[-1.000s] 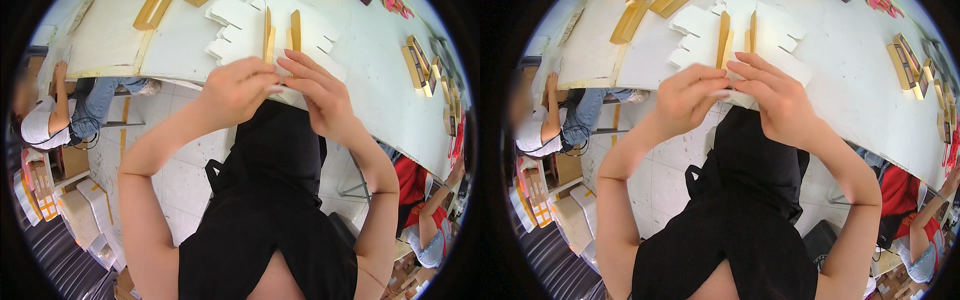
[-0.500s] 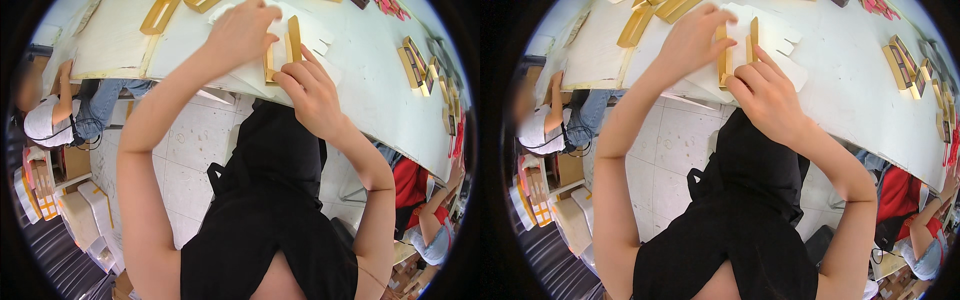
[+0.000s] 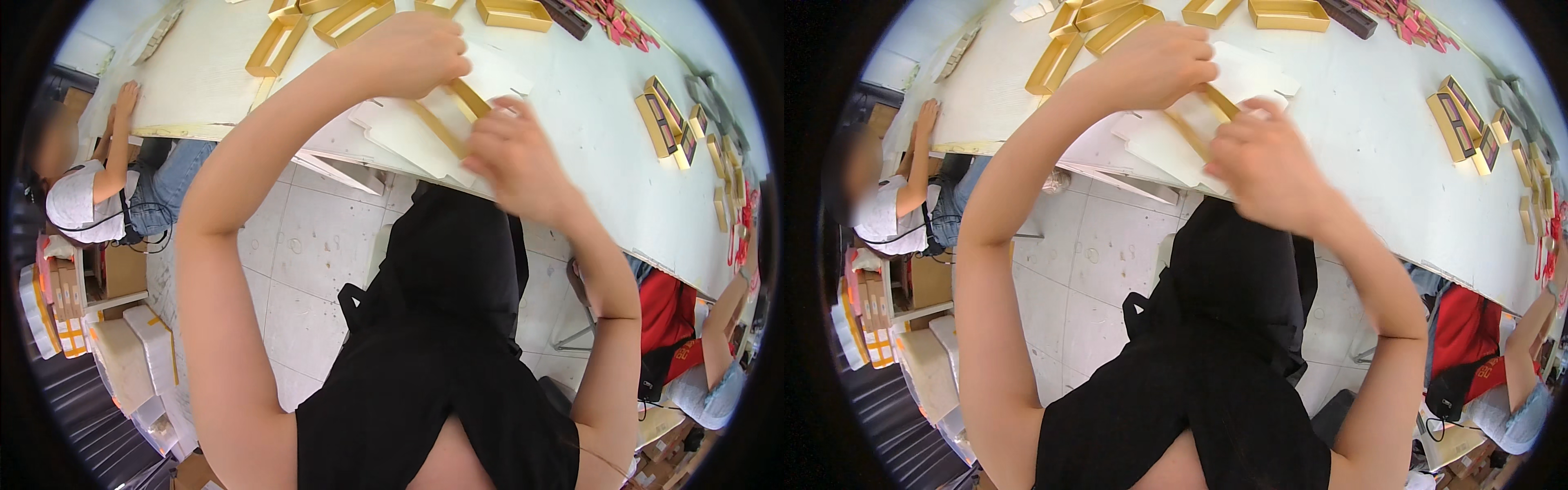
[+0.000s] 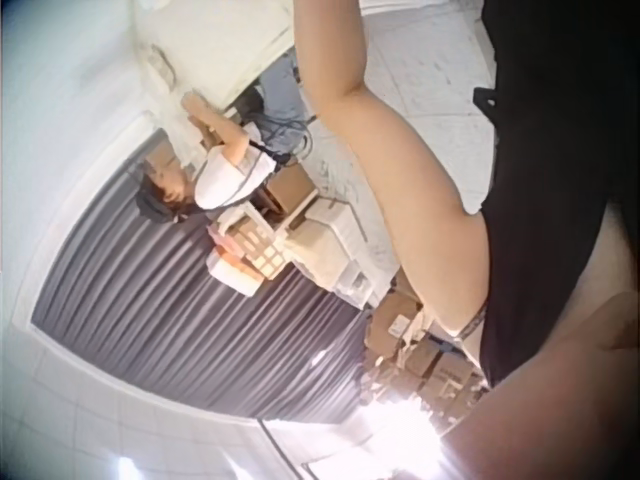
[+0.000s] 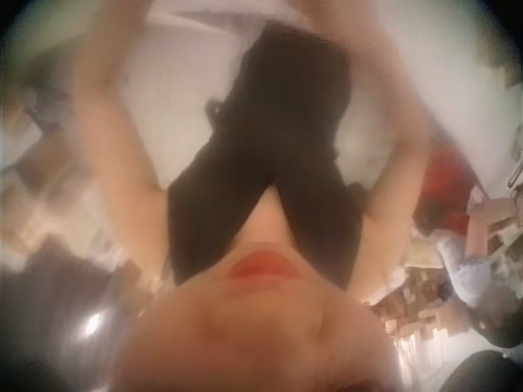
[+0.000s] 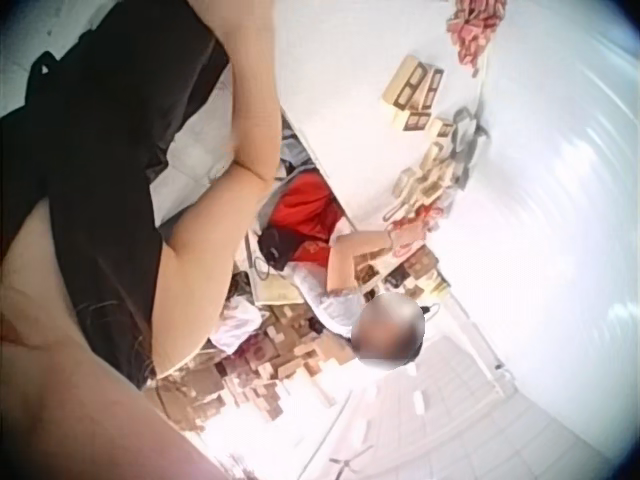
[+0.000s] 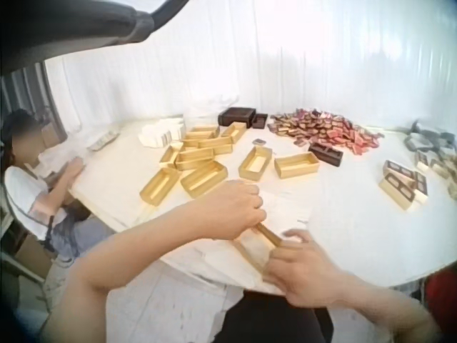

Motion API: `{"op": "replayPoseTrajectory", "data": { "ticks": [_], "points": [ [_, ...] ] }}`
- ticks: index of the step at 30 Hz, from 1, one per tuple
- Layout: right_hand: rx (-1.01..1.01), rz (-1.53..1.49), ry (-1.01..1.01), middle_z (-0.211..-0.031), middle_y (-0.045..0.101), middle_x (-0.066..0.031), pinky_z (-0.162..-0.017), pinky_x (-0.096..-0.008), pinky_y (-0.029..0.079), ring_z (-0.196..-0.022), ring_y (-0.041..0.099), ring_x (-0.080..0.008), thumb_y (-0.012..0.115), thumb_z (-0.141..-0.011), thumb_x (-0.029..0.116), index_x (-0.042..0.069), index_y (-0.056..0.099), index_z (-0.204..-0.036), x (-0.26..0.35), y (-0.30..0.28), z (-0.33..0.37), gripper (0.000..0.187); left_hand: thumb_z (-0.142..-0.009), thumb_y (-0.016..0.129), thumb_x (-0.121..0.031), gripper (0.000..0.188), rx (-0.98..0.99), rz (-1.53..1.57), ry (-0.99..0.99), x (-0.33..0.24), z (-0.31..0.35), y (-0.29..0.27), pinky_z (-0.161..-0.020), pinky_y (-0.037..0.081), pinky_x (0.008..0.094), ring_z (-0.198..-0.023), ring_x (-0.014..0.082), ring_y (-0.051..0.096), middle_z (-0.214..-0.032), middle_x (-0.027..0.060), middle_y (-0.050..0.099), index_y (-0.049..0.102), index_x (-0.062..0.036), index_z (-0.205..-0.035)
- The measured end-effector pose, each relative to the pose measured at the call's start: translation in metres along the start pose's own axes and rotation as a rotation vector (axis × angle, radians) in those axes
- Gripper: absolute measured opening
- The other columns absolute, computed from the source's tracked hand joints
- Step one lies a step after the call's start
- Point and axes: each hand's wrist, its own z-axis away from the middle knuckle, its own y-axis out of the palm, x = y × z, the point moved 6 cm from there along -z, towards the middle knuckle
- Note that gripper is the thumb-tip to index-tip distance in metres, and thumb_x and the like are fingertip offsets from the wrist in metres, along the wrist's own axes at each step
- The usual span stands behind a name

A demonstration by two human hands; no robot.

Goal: The person assembles a makeup compact by placing a black plastic insert into a gold cardboard box, inserting pink and purple powder pans, and closing the lid. The person then folds and assembles additional gold cardboard boxes.

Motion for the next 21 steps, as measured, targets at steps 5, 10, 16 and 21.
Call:
{"op": "replayPoseTrajectory", "data": {
  "ticks": [5,10,16,21],
  "points": [
    [0.043,0.2,0.023,-0.106,0.064,-0.0087,-0.119,-0.0545,0.024,-0.115,0.057,-0.0254,0.063,-0.073,-0.009,0.002,0.063,-0.085,-0.053,-0.029,0.01,0.016,-0.086,0.072,-0.018,0.012,0.236,0.477,-0.386,-0.016,0.04,-0.029,-0.063,0.051,0.0335,-0.07,0.0198,0.065,-0.076,0.0043,0.065,0.069,-0.0078,-0.091],
    [0.211,-0.152,0.089,-0.138,0.058,-0.0106,-0.12,-0.0589,0.019,-0.138,0.044,-0.0351,0.068,-0.076,-0.001,0.008,0.066,-0.095,-0.066,-0.001,0.018,0.021,-0.081,0.076,-0.012,0.027,0.231,0.914,-0.237,-0.042,0.052,-0.025,-0.069,0.054,0.0302,-0.077,0.0209,0.068,-0.087,0.0088,0.071,0.073,-0.0078,-0.108],
    [0.02,0.115,-0.149,-0.151,0.045,-0.0171,-0.118,-0.0638,0.017,-0.143,0.035,-0.0441,0.066,-0.086,0.05,0.008,0.065,-0.101,-0.006,-0.008,0.03,0.045,-0.073,0.081,-0.012,0.019,-0.08,0.733,-0.101,-0.052,0.058,-0.017,-0.071,0.054,0.0325,-0.08,0.0234,0.067,-0.087,0.006,0.071,0.075,-0.009,-0.091],
    [-0.187,-0.159,-0.122,-0.102,0.065,-0.0088,-0.101,-0.0505,0.05,-0.109,0.061,-0.0301,0.077,-0.076,0.031,0.004,0.06,-0.083,0.002,0.004,0.046,0.032,-0.07,0.082,-0.012,0.018,-0.272,0.633,-0.014,-0.057,0.051,-0.025,-0.076,0.056,0.0332,-0.091,0.0242,0.069,-0.087,0.0028,0.071,0.072,-0.0078,-0.084]
  ]
}}
